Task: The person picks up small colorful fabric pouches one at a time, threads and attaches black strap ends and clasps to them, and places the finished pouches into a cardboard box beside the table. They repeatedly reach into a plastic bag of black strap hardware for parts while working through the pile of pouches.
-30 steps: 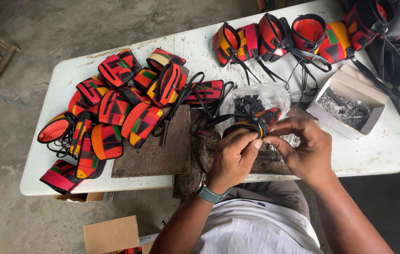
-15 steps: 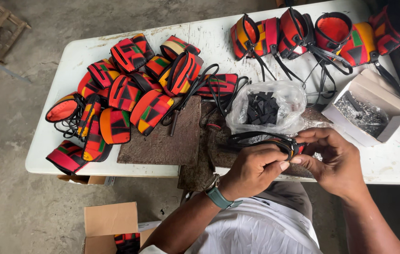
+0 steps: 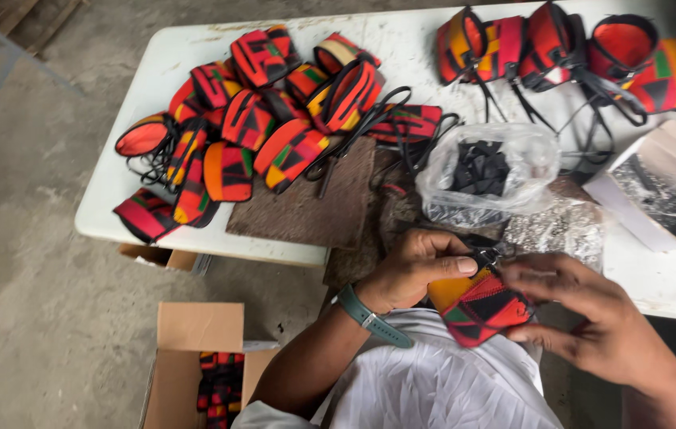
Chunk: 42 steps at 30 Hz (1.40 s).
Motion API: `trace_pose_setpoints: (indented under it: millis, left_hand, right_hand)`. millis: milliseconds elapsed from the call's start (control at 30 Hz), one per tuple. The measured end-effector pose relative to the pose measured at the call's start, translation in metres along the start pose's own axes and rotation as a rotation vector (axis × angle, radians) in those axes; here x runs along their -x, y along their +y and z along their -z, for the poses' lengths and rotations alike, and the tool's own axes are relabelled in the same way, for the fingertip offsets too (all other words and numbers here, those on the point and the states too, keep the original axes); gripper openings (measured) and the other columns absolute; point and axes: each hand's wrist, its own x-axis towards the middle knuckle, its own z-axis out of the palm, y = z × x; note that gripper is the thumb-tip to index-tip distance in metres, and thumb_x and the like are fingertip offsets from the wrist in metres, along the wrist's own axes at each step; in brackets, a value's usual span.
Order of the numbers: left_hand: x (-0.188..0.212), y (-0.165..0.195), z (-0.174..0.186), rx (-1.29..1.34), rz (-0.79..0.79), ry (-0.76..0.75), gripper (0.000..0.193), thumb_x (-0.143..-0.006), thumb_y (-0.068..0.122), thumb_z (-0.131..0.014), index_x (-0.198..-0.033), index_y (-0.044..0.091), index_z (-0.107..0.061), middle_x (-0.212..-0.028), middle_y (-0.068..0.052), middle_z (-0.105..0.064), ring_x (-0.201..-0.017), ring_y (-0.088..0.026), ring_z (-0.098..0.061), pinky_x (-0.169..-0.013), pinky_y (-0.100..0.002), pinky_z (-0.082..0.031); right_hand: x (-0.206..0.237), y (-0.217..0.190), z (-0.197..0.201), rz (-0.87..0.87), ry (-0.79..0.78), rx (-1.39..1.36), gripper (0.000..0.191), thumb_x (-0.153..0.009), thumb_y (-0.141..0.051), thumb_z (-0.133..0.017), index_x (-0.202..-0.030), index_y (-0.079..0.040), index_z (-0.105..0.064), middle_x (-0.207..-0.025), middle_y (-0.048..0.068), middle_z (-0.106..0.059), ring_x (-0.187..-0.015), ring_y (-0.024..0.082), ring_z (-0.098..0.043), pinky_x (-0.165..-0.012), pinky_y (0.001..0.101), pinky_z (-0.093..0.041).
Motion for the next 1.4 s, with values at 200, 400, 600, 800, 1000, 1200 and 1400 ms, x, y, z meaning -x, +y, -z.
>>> trace_pose_setpoints:
  millis: [200, 400, 600, 800, 1000, 1200, 1400]
  left_hand:
    - [0.021, 0.049, 0.051, -0.53, 0.001, -0.048, 0.031, -0.095, 0.029, -0.076, -0.103, -0.001, -0.075, -0.099, -0.007, -0.077, -0.094, -0.012, -0.072, -0.087, -0.029, -0.058]
    - [0.005, 0.085, 0.149, -1.795, 0.033, 0.866, 0.05, -0.072, 0.038, -0.09, -0.086, -0.006, -0.072, -0.091, -0.025, -0.069, -0.079, -0.041, -0.07, -0.063, -0.048, -0.056]
    - [-0.01, 0.075, 0.206, -1.769, 0.008, 0.765, 0.024, -0.079, 0.019, -0.086, -0.081, -0.001, -0.074, -0.089, -0.024, -0.072, -0.085, -0.042, -0.071, -0.075, -0.049, -0.057]
    - [0.026, 0.074, 0.208, -0.436, -0.129, 0.534, 0.025, -0.089, 0.012, -0.082, -0.108, -0.001, -0.07, -0.104, -0.014, -0.075, -0.09, -0.024, -0.076, -0.081, -0.04, -0.067]
    - [0.113, 0.025, 0.108, -0.675, -0.26, 0.373, 0.021, -0.1, 0.013, -0.073, -0.118, 0.002, -0.068, -0.109, -0.004, -0.073, -0.104, -0.012, -0.068, -0.095, -0.032, -0.057]
    - [0.139, 0.012, 0.064, -0.896, -0.247, 0.487, 0.016, -0.1, 0.009, -0.068, -0.115, 0.002, -0.065, -0.104, -0.008, -0.075, -0.097, -0.015, -0.072, -0.088, -0.031, -0.058]
    - [0.144, 0.015, 0.061, -1.076, -0.272, 0.373, 0.019, -0.1, 0.007, -0.063, -0.119, 0.003, -0.064, -0.109, -0.013, -0.072, -0.101, -0.032, -0.073, -0.085, -0.038, -0.057]
  right_hand:
    - [-0.002, -0.009, -0.053, 0.047, 0.06, 0.124, 0.036, -0.072, -0.012, -0.087, -0.106, -0.011, -0.075, -0.106, 0.006, -0.076, -0.093, 0.017, -0.078, -0.075, 0.0266, -0.063]
    - [0.018, -0.019, -0.102, 0.189, 0.051, 0.283, 0.04, -0.07, -0.022, -0.09, -0.104, -0.006, -0.076, -0.09, 0.004, -0.071, -0.074, 0.016, -0.072, -0.061, 0.0308, -0.06]
    - [0.003, 0.015, -0.148, 0.234, -0.082, 0.242, 0.032, -0.075, -0.016, -0.087, -0.101, -0.003, -0.074, -0.086, 0.004, -0.067, -0.065, 0.019, -0.064, -0.052, 0.0341, -0.055]
    - [-0.005, 0.053, -0.19, 0.136, -0.096, 0.226, 0.025, -0.077, -0.014, -0.082, -0.099, -0.009, -0.073, -0.09, 0.005, -0.063, -0.075, 0.022, -0.067, -0.064, 0.0361, -0.058]
    - [0.006, 0.062, -0.199, 0.1, -0.103, 0.218, 0.029, -0.077, -0.014, -0.082, -0.104, -0.011, -0.073, -0.091, 0.005, -0.061, -0.075, 0.024, -0.066, -0.063, 0.0373, -0.056]
    - [0.006, 0.058, -0.2, 0.079, -0.124, 0.209, 0.03, -0.075, -0.013, -0.082, -0.104, -0.01, -0.074, -0.09, 0.005, -0.061, -0.076, 0.024, -0.067, -0.064, 0.037, -0.056]
    - [-0.001, 0.046, -0.199, 0.043, -0.13, 0.178, 0.027, -0.075, -0.015, -0.083, -0.1, -0.01, -0.076, -0.088, 0.006, -0.061, -0.076, 0.024, -0.066, -0.066, 0.0367, -0.056]
